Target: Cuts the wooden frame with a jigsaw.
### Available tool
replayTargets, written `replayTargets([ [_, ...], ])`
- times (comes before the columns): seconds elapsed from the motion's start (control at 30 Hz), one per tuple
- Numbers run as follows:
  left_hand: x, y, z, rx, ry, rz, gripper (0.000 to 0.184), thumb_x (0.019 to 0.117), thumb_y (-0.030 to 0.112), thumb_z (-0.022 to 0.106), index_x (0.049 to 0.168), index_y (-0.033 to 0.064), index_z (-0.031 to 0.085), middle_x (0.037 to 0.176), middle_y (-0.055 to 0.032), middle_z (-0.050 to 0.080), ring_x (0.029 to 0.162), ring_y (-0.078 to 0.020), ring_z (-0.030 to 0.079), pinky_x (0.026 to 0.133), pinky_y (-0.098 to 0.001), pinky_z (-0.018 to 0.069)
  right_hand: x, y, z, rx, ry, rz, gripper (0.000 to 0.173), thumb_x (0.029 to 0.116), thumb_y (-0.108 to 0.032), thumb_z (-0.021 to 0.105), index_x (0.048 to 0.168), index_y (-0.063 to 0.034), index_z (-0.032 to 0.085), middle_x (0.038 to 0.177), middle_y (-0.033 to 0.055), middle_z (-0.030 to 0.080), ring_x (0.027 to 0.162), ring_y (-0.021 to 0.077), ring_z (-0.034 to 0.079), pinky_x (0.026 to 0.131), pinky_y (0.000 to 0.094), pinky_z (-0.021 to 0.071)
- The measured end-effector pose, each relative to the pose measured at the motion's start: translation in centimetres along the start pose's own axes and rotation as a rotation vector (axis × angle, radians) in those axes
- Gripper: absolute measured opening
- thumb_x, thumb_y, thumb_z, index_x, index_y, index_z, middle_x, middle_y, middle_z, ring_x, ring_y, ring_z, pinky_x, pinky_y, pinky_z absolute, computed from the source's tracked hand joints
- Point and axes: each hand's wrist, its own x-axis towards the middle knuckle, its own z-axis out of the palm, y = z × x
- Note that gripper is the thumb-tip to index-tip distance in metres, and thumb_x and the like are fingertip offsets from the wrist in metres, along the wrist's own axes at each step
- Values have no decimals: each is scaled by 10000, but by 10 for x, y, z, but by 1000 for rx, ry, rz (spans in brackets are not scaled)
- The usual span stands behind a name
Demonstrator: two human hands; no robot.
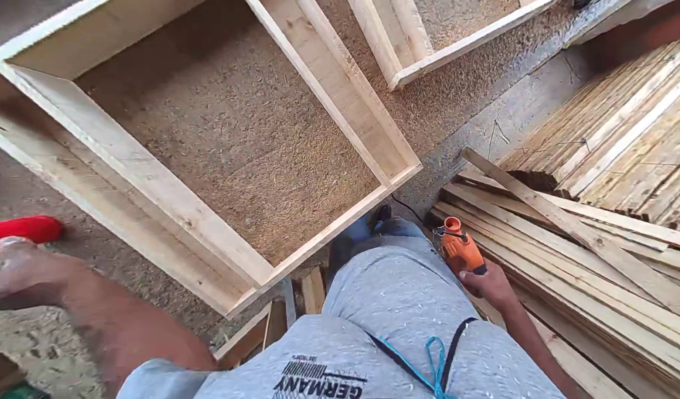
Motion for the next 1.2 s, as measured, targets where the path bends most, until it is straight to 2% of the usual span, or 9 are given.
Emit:
replayTargets([
  [0.07,-52,132,-9,-281,-293,-268,669,966,411,696,1396,-67,510,1305,-183,622,1172,-155,627,1009,-259,513,-7,6,0,112,66,-20,500,688,-351,820,1098,-90,706,871,43,735,771,176,715,728,446,612],
  [0.2,-184,296,12,-243,-1316,116,773,904,546,726,1473,63,521,1397,-185,616,1274,-326,610,1087,-551,485,-18,19,-13,173,111,-98,492,687,-363,817,1075,-82,705,845,27,733,745,149,713,705,415,617],
  [0.3,-249,352,24,110,-1337,314,549,1010,436,597,1434,88,568,1308,-214,665,1208,-429,642,988,-643,505,-25,34,-30,-43,75,-208,542,696,-438,799,1114,-103,721,863,21,737,779,143,710,732,434,601],
  [0.4,-259,358,26,202,-1223,292,395,1063,349,501,1336,93,628,1187,-215,714,1116,-429,687,935,-649,523,-25,52,-42,-286,27,-267,517,733,-449,795,1106,-97,732,880,92,735,823,253,716,752,548,571],
  [0.6,-261,353,27,205,-1189,283,413,1063,390,493,1338,115,630,1229,-196,704,1179,-407,666,988,-645,501,-16,106,-50,-313,24,-266,521,718,-491,775,1053,-93,740,810,87,719,765,257,703,703,551,558],
  [0.77,-308,356,-2,-296,-729,437,460,1021,440,598,1249,53,698,1350,-136,672,1381,-321,539,1190,-505,389,-33,118,-54,-269,234,-763,470,742,-501,733,869,-48,732,762,84,715,704,222,708,645,468,586],
  [0.93,-386,408,-57,-776,-1336,262,636,1090,530,314,1236,59,716,1254,-93,719,1210,-153,654,1074,-412,511,-19,84,-48,-170,230,-1246,311,876,-388,648,827,-83,681,846,90,732,894,218,727,807,413,608],
  [1.03,-390,403,-77,-839,-1558,154,702,1105,516,213,1005,60,738,934,-6,760,921,-64,706,903,-364,576,-2,56,-37,-127,199,-1360,333,832,-413,737,831,-85,680,823,76,727,889,212,728,827,415,610],
  [1.2,-343,370,-121,-534,-1838,81,357,982,458,646,898,116,707,712,20,641,647,-88,606,641,-356,526,13,10,-14,154,123,-1428,296,785,-319,793,835,-72,636,792,66,700,873,185,721,849,387,616],
])
